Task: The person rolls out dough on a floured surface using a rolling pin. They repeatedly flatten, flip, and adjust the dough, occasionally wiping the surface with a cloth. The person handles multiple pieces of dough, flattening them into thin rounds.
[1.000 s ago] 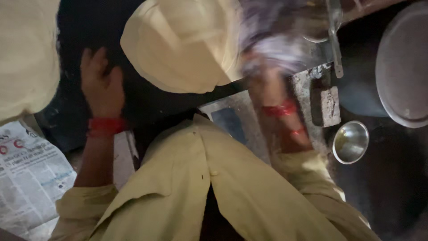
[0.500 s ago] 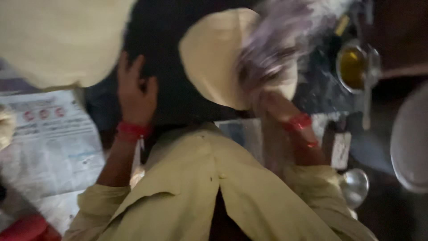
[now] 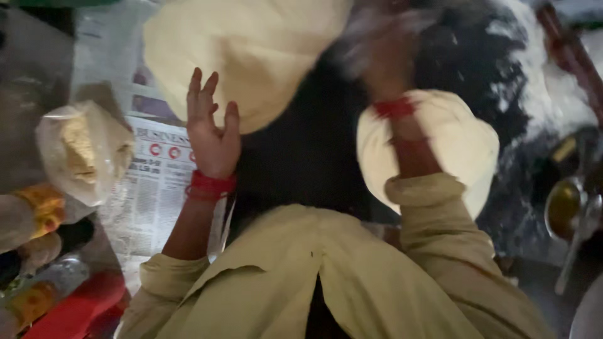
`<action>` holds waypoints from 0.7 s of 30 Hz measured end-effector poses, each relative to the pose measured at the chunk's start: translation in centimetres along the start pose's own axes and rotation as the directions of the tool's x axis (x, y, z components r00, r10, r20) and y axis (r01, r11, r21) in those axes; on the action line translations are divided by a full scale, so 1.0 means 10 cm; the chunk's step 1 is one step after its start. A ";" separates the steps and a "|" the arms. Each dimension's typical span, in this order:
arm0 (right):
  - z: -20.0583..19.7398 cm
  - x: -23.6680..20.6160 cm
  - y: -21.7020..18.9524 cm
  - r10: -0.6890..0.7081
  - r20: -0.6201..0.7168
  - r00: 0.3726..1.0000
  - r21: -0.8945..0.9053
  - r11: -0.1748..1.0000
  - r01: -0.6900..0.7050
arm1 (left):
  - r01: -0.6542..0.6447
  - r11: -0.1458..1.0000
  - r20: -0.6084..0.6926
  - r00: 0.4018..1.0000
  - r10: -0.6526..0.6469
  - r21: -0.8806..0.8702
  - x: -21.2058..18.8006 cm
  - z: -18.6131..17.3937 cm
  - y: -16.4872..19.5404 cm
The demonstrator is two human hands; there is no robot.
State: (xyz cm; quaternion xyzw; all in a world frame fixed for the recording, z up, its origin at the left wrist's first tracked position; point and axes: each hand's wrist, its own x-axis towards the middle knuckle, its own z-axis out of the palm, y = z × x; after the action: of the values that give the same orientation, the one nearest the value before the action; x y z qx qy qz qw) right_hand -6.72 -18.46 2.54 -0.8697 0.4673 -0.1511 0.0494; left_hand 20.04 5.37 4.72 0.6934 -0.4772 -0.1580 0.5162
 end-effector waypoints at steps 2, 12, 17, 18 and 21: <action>0.59 -0.12 -0.45 -0.342 0.433 0.834 0.563 0.825 0.046 | 0.005 0.998 -0.023 1.000 -0.004 0.063 0.06 -0.17 -0.11; -1.05 0.62 0.79 -0.065 -0.015 0.998 -0.146 0.987 0.062 | 0.278 0.948 -0.225 0.925 -0.307 -0.153 -0.10 -0.65 -0.35; 0.02 0.71 -0.35 -0.212 -0.106 0.971 -0.166 0.967 0.193 | 0.066 0.998 -0.107 0.992 -0.068 -0.024 -0.18 -0.29 0.00; 0.16 0.51 -0.56 -0.298 0.145 0.943 0.398 0.891 0.220 | -0.053 0.999 -0.058 0.997 0.054 0.010 -0.23 -0.26 0.06; 0.08 -0.30 -1.08 -0.743 0.187 0.643 0.982 0.125 -0.141 | -0.047 0.996 0.170 0.984 0.060 -0.080 -0.44 -0.19 0.16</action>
State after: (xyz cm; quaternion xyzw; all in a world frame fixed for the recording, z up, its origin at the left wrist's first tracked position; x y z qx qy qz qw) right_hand 0.54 -10.01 3.60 -0.7039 -0.0008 -0.0917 0.7044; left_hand 18.45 10.08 5.69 0.6440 -0.5322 -0.2213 0.5030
